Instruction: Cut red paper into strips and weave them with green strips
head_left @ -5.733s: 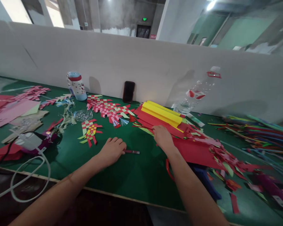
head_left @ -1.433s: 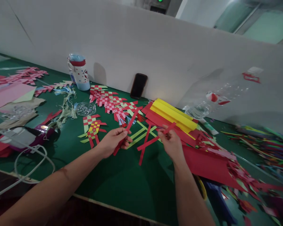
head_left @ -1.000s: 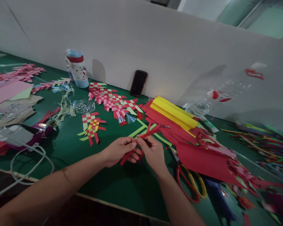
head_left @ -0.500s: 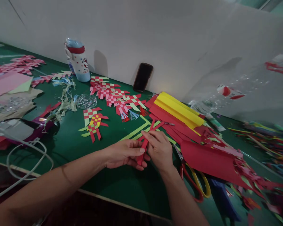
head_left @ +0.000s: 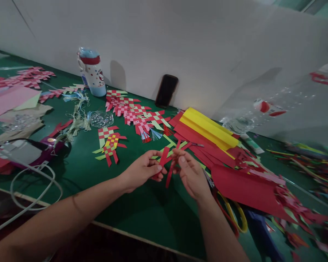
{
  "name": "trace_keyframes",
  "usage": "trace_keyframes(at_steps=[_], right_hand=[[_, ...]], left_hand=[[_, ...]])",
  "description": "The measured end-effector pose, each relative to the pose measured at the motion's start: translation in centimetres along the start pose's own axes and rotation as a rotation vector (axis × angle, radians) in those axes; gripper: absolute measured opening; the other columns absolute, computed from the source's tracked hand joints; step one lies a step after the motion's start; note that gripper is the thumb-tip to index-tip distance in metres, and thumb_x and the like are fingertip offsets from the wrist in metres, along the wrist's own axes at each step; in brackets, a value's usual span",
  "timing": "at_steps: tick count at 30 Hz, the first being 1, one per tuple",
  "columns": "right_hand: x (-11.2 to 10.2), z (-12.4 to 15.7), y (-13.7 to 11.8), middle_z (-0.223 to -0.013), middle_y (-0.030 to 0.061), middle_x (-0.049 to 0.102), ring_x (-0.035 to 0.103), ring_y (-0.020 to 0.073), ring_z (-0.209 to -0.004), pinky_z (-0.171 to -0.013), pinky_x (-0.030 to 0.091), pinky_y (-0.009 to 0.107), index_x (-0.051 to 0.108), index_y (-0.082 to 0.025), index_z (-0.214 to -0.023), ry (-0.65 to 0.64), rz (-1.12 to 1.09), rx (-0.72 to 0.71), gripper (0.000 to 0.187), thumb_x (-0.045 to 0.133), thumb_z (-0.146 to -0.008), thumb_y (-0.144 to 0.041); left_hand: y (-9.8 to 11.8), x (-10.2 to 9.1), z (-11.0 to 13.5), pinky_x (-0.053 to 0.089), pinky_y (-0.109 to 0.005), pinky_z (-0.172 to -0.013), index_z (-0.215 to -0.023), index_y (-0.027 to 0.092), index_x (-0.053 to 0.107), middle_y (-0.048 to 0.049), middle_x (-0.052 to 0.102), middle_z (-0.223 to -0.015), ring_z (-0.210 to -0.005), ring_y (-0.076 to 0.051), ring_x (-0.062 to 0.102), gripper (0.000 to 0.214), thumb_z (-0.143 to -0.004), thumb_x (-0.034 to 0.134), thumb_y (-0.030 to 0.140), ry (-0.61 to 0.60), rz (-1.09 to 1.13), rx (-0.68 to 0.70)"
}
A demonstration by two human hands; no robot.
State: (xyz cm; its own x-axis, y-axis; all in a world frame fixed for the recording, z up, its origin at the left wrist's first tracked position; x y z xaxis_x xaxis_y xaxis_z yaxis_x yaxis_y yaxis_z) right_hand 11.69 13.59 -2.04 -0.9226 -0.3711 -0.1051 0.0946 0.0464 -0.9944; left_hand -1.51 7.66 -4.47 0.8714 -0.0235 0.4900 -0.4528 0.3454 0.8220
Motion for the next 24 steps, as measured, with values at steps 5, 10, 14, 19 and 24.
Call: trace_keyframes(at_steps=[5,10,14,19,24], right_hand=[[2.6,0.9,0.7,-0.063,-0.0011,0.06,0.057,0.0143,-0.057,-0.055,0.049,0.028,0.064,-0.019,-0.079,-0.166,-0.057,0.157,0.03,0.073,-0.075,-0.048],[0.8,0.5,0.4,-0.066,-0.0023,0.061,0.052,0.0113,-0.057,-0.057,0.046,0.026,0.066,-0.02,-0.075,0.07,-0.115,0.064,0.027,0.076,-0.073,-0.045],[0.2,0.4,0.1,-0.067,-0.0022,0.062,0.052,0.0116,-0.062,-0.064,0.046,0.026,0.066,-0.02,-0.073,0.097,-0.116,0.021,0.026,0.076,-0.073,-0.044],[0.6,0.7,-0.1,-0.068,-0.0019,0.062,0.053,0.0122,-0.064,-0.066,0.046,0.026,0.066,-0.02,-0.074,0.052,-0.078,0.01,0.024,0.075,-0.075,-0.042],[0.8,0.8,-0.1,-0.068,-0.0022,0.061,0.052,0.0118,-0.063,-0.064,0.044,0.026,0.066,-0.02,-0.075,0.028,-0.047,-0.002,0.022,0.074,-0.078,-0.041]], left_hand=[[0.3,0.3,0.3,0.051,-0.026,-0.065,-0.123,0.017,0.044,0.0021,0.064,-0.072,-0.061,-0.01,0.061,0.058,-0.077,0.078,0.026,0.009,-0.019,0.022],[-0.2,1.1,0.8,0.056,-0.032,-0.073,-0.111,0.014,0.055,-0.0082,0.071,-0.086,-0.073,-0.016,0.07,0.041,-0.079,0.076,0.028,-0.102,0.085,-0.123],[-0.7,1.2,0.9,0.057,-0.031,-0.077,-0.103,0.013,0.062,-0.013,0.073,-0.096,-0.082,-0.019,0.073,0.028,-0.083,0.071,0.031,-0.147,0.15,-0.205],[-0.7,1.1,0.8,0.057,-0.025,-0.071,-0.094,0.011,0.065,-0.011,0.073,-0.092,-0.078,-0.017,0.073,0.024,-0.081,0.074,0.028,-0.13,0.094,-0.216],[-0.4,1.3,0.9,0.056,-0.022,-0.068,-0.091,0.01,0.067,-0.009,0.073,-0.089,-0.077,-0.014,0.072,0.018,-0.08,0.073,0.023,-0.127,0.048,-0.223]])
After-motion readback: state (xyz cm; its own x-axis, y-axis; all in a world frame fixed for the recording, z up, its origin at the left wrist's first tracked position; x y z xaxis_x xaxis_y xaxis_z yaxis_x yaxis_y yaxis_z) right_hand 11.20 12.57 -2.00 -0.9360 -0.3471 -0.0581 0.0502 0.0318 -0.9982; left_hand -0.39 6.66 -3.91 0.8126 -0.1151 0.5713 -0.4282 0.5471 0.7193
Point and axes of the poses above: each hand's wrist, its own z-axis away from the middle knuckle, its own x-axis out of the palm, y = z × x, the point moved 7 cm from there along -z, towards the middle knuckle
